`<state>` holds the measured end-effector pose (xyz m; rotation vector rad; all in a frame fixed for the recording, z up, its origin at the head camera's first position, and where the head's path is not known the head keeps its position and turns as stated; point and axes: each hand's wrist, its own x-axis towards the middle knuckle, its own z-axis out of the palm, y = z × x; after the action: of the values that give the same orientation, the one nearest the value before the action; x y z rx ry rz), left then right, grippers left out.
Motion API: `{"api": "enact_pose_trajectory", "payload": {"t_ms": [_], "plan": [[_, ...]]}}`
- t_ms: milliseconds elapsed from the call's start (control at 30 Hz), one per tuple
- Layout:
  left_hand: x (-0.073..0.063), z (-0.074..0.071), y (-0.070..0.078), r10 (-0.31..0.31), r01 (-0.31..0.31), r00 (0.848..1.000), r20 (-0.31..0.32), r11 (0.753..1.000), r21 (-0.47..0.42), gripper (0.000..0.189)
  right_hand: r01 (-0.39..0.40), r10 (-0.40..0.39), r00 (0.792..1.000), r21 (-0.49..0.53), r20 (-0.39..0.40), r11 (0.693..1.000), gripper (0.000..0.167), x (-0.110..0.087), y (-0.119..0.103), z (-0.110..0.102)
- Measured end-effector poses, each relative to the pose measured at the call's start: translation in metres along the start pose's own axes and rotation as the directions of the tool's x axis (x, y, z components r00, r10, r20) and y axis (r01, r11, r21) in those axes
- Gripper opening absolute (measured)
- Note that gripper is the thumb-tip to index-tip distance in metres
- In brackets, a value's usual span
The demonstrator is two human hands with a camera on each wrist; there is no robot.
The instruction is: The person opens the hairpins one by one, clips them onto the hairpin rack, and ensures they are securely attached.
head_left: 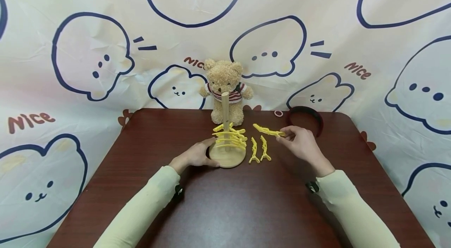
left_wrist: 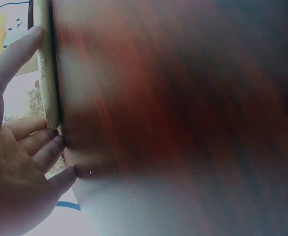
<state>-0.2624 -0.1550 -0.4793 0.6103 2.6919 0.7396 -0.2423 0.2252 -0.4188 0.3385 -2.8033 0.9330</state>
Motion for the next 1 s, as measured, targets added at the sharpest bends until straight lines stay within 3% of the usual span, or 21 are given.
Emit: {"api": "enact_pose_trajectory", "payload": {"t_ms": [200, 667, 1000], "plan": [[0.0, 0.001, 0.0, -0.004, 0.004, 1.0, -0.002, 1.0, 0.008, 0.104, 0.021, -0.022, 1.0, 0.046, 0.008, 0.999, 0.032, 0.001, -0.014, -0.004], [0.0, 0.001, 0.002, 0.005, -0.005, 1.0, -0.008, 1.0, 0.019, 0.103, 0.113, -0.109, 0.992, 0.063, -0.059, 0.992, 0.025, 0.003, -0.04, -0.011], [-0.001, 0.0, 0.003, 0.011, -0.011, 1.0, -0.012, 1.0, 0.014, 0.103, 0.139, -0.137, 0.99, 0.127, -0.025, 0.982, 0.025, 0.009, -0.061, -0.004]]}}
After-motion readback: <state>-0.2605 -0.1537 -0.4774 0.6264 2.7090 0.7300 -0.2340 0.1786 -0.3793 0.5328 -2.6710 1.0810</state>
